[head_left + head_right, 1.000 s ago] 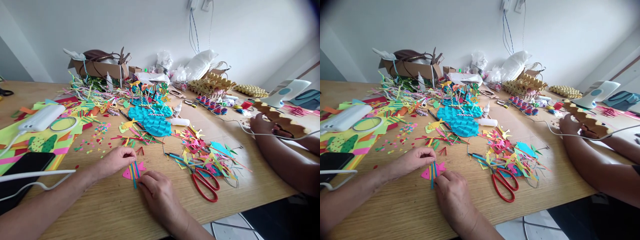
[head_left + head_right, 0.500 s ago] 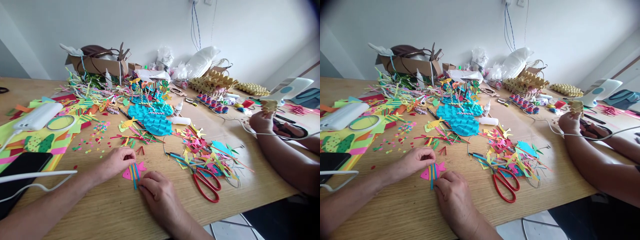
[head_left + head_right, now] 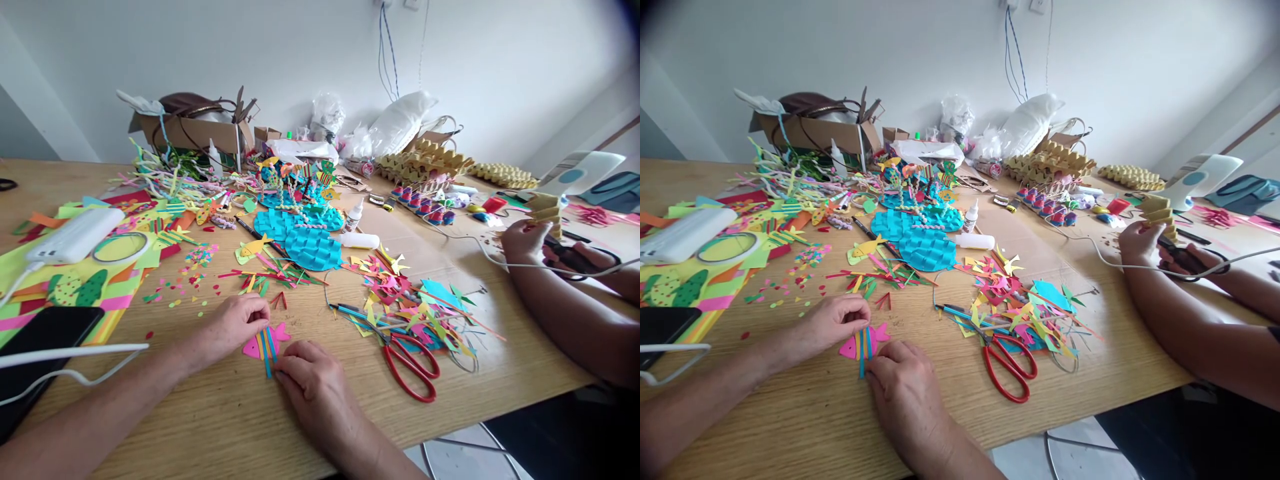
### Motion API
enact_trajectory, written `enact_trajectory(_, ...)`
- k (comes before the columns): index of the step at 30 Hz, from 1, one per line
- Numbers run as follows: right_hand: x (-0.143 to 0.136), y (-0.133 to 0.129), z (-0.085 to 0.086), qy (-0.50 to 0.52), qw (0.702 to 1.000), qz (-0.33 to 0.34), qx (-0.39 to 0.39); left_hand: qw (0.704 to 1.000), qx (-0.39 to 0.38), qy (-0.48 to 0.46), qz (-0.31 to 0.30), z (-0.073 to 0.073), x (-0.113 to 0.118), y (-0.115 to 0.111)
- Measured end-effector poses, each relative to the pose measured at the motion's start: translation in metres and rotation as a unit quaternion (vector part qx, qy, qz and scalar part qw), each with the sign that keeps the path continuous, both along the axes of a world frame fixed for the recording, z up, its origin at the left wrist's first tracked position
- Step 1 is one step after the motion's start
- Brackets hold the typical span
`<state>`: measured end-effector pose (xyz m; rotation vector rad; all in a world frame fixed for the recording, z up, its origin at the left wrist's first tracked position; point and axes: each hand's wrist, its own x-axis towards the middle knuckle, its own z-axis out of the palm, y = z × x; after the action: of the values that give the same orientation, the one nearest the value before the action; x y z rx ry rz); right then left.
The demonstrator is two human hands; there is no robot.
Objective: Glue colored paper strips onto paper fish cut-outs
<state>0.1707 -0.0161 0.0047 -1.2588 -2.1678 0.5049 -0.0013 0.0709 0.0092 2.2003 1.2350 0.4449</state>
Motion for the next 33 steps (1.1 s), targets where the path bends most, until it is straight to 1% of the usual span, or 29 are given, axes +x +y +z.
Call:
enact_trajectory(6, 0.0004, 0.0001, -0.0023, -0.003, 1.0, -0.004, 0.003, 1.0, 0.021, 0.014, 0.002, 0.0029, 0.0027, 0.0001)
enact_trajectory(15, 0.0004, -0.0007, -0.0035, -0.006, 1.0, -0.001, -0.009, 1.0, 0.017, 0.022, 0.002, 0.0025, 0.0021, 0.0001)
enact_trajectory(22, 0.0002, -0.0005, -0.0007, -0.015, 1.0, -0.004, -0.016, 0.999, 0.018, 0.017, -0.021, 0.0006, 0.0001, 0.0019)
enact_trajectory(33, 0.0003, -0.0004, -0.0015, -0.01, 1.0, -0.008, -0.017, 0.999, 0.025, 0.023, -0.023, 0.0008, 0.0001, 0.0019)
